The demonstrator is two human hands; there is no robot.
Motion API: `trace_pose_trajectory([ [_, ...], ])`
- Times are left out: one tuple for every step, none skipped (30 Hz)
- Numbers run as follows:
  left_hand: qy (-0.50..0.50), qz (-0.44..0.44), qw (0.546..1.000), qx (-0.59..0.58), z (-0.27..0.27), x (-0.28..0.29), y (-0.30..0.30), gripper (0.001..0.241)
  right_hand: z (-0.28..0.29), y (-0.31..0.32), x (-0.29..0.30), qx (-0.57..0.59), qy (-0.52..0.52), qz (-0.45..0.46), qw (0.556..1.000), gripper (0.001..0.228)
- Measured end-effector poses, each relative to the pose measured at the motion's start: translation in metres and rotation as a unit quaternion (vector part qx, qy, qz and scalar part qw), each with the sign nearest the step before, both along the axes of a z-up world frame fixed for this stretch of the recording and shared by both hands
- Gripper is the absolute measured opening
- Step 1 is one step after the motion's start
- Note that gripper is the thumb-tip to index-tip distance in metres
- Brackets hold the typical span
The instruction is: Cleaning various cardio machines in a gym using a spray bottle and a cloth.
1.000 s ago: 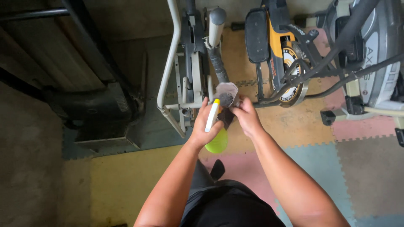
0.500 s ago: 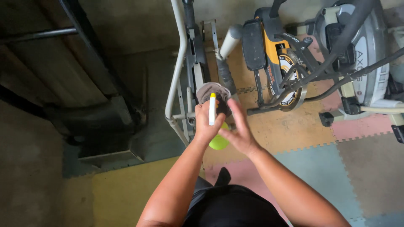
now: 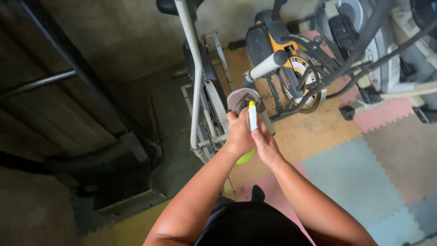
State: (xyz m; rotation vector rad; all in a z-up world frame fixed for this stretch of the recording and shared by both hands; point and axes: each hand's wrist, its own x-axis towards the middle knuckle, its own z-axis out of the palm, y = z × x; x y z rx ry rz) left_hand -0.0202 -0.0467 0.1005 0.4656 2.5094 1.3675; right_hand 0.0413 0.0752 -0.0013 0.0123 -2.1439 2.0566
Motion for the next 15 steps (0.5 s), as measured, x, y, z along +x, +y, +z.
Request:
trace_pose_trajectory([
  [0.000, -0.008, 1.000, 0.000, -0.006, -0.005, -0.004, 0.074, -0.002, -0.002, -0.004, 0.000, 0.000, -0.008, 1.000, 0.077],
  [-0.003, -0.037, 0.999, 0.031, -0.012, -0.010, -0.007, 0.081, -0.004, -0.004, -0.007, 0.002, -0.013, -0.035, 0.999, 0.077],
  [-0.006, -0.065, 0.996, 0.062, -0.017, -0.014, -0.009, 0.088, -0.005, -0.005, -0.010, 0.003, -0.026, -0.061, 0.998, 0.078],
  [-0.006, -0.073, 0.995, 0.062, -0.026, -0.017, -0.008, 0.088, -0.008, -0.007, -0.012, 0.002, -0.025, -0.069, 0.997, 0.078],
  [0.002, -0.096, 0.991, 0.088, -0.036, -0.019, -0.009, 0.088, -0.011, -0.010, -0.013, -0.015, -0.008, -0.086, 0.996, 0.078],
  [0.010, -0.119, 0.986, 0.114, -0.046, -0.021, -0.010, 0.087, -0.014, -0.013, -0.014, -0.032, 0.010, -0.103, 0.994, 0.079],
  [0.010, -0.125, 0.986, 0.114, -0.044, -0.023, -0.009, 0.087, -0.013, -0.015, -0.019, -0.032, 0.011, -0.109, 0.993, 0.079],
  [0.017, -0.110, 0.984, 0.139, -0.043, -0.025, -0.007, 0.088, -0.013, -0.017, -0.024, -0.060, 0.027, -0.138, 0.988, 0.079],
  [0.021, -0.094, 0.982, 0.163, -0.041, -0.023, -0.008, 0.090, -0.013, -0.021, -0.025, -0.089, 0.041, -0.167, 0.981, 0.078],
  [0.019, -0.099, 0.982, 0.161, -0.049, -0.026, -0.012, 0.090, -0.012, -0.021, -0.025, -0.091, 0.040, -0.172, 0.980, 0.078],
  [0.040, -0.100, 0.978, 0.177, -0.056, -0.033, -0.015, 0.084, -0.011, -0.019, -0.028, -0.101, 0.008, -0.174, 0.979, 0.079],
  [0.061, -0.102, 0.974, 0.194, -0.064, -0.039, -0.017, 0.079, -0.010, -0.017, -0.032, -0.111, -0.023, -0.176, 0.978, 0.079],
  [0.060, -0.107, 0.973, 0.193, -0.054, -0.044, -0.020, 0.079, -0.007, -0.017, -0.033, -0.112, -0.022, -0.181, 0.977, 0.079],
  [-0.024, -0.096, 0.971, 0.217, -0.044, -0.047, -0.022, 0.076, -0.003, -0.017, -0.034, -0.164, -0.059, -0.164, 0.971, 0.075],
  [-0.110, -0.084, 0.961, 0.239, -0.036, -0.050, -0.025, 0.073, -0.001, -0.016, -0.033, -0.215, -0.096, -0.145, 0.961, 0.072],
])
